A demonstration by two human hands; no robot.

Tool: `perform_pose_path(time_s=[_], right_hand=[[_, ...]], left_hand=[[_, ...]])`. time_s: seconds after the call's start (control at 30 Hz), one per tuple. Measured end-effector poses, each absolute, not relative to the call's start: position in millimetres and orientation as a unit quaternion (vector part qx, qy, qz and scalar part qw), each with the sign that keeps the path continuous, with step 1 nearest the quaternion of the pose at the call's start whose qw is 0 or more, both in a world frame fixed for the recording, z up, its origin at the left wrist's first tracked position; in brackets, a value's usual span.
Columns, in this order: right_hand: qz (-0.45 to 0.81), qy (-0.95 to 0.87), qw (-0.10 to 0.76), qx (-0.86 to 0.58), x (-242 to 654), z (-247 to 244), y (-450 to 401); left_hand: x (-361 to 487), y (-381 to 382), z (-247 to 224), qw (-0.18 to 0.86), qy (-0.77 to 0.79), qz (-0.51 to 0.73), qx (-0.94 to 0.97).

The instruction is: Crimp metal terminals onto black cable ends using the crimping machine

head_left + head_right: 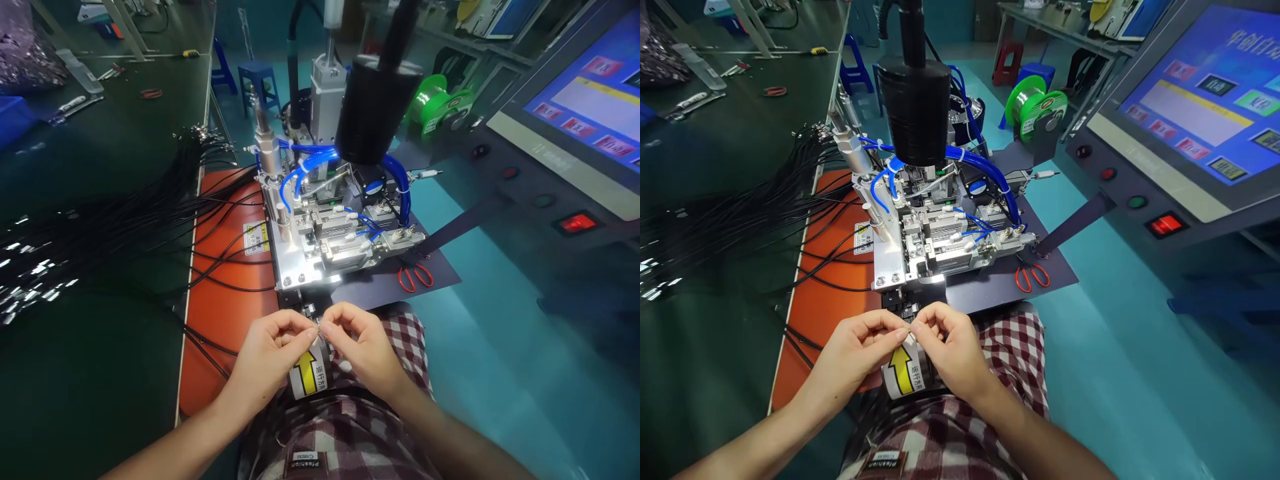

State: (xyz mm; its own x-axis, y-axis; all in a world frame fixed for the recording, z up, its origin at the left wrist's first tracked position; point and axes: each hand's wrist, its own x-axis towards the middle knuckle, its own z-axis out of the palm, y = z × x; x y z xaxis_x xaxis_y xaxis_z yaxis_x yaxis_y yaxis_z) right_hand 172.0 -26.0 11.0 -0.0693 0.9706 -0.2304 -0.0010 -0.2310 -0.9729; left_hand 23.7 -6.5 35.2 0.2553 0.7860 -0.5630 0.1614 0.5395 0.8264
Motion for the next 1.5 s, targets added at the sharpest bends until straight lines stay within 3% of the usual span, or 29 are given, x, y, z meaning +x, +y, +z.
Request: perform_pose_path(time_s=[0.37,0.57,0.67,1.5], right_hand=[[0.666,-0.371,0.422,-0.49,174.1,-2.4,-20.7],[0.619,-0.405,0.43,-0.517,178.7,-11.0,-6.7],[0.615,-0.416,0.417,-0.524,177.5,-17.7,0.9],[0.638,-0.389,0.38,-0.544,176.3,-24.7,5.5]], left_hand=[[19.1,-4.2,28.4,0.661,0.515,0.248,0.486],[7.9,-0.3,19.7,0.389,0.496,0.237,0.739],[2.6,2.0,10.9,0.326,0.48,0.239,0.778],[-4.3,6.3,-2.1,0.171,0.412,0.187,0.875]])
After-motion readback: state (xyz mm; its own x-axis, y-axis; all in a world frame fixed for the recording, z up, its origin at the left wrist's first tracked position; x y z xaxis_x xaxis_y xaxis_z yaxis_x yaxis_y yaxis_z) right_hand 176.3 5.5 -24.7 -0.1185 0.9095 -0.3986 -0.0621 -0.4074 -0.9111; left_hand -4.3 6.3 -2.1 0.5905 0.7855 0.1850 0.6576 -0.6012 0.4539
